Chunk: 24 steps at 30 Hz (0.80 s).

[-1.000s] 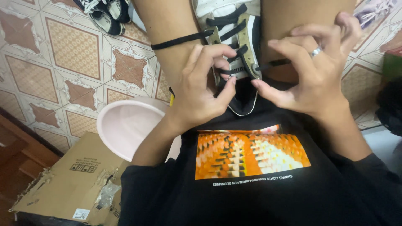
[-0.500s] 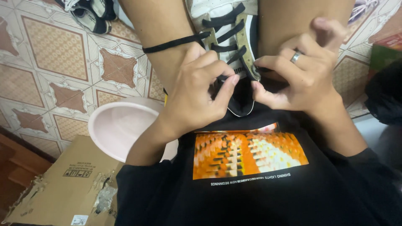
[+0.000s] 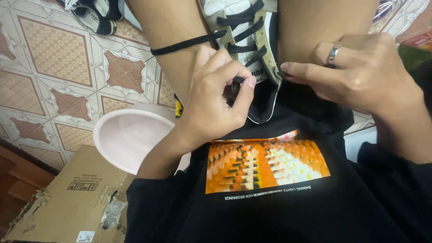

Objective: Lacing a sneaker by threading shoelaces through eyelets while sitting on the floor.

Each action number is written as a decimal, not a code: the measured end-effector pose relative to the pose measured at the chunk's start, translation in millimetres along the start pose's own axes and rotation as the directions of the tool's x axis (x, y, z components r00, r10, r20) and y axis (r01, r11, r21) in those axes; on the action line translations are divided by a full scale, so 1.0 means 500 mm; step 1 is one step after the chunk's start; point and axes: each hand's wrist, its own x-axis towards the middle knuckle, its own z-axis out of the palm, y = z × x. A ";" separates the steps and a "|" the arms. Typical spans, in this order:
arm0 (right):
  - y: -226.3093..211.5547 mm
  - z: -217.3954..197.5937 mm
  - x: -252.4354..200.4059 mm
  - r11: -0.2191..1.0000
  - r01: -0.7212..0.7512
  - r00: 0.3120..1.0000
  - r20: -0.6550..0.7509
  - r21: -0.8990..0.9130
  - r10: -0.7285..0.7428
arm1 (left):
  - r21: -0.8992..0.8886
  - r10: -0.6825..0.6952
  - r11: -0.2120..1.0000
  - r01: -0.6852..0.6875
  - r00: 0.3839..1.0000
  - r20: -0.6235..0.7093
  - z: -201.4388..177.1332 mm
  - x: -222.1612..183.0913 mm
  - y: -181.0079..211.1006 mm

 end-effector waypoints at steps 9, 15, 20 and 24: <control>-0.037 0.014 0.019 0.935 -0.116 0.968 -0.174 0.336 0.183 | 0.164 0.016 0.986 -0.008 0.999 -0.044 0.030 0.002 0.007; -0.071 0.010 0.037 0.662 -0.301 0.893 -0.039 0.687 0.448 | 0.124 0.008 0.992 0.000 0.998 -0.067 0.048 0.007 0.015; -0.090 -0.008 0.036 0.565 -0.427 0.816 0.031 0.706 0.578 | 0.147 0.019 0.989 -0.005 0.995 -0.094 0.065 0.007 0.009; -0.110 -0.031 0.035 0.565 -0.525 0.766 0.064 0.636 0.640 | 0.140 0.004 0.990 0.011 0.994 -0.109 0.072 0.007 0.009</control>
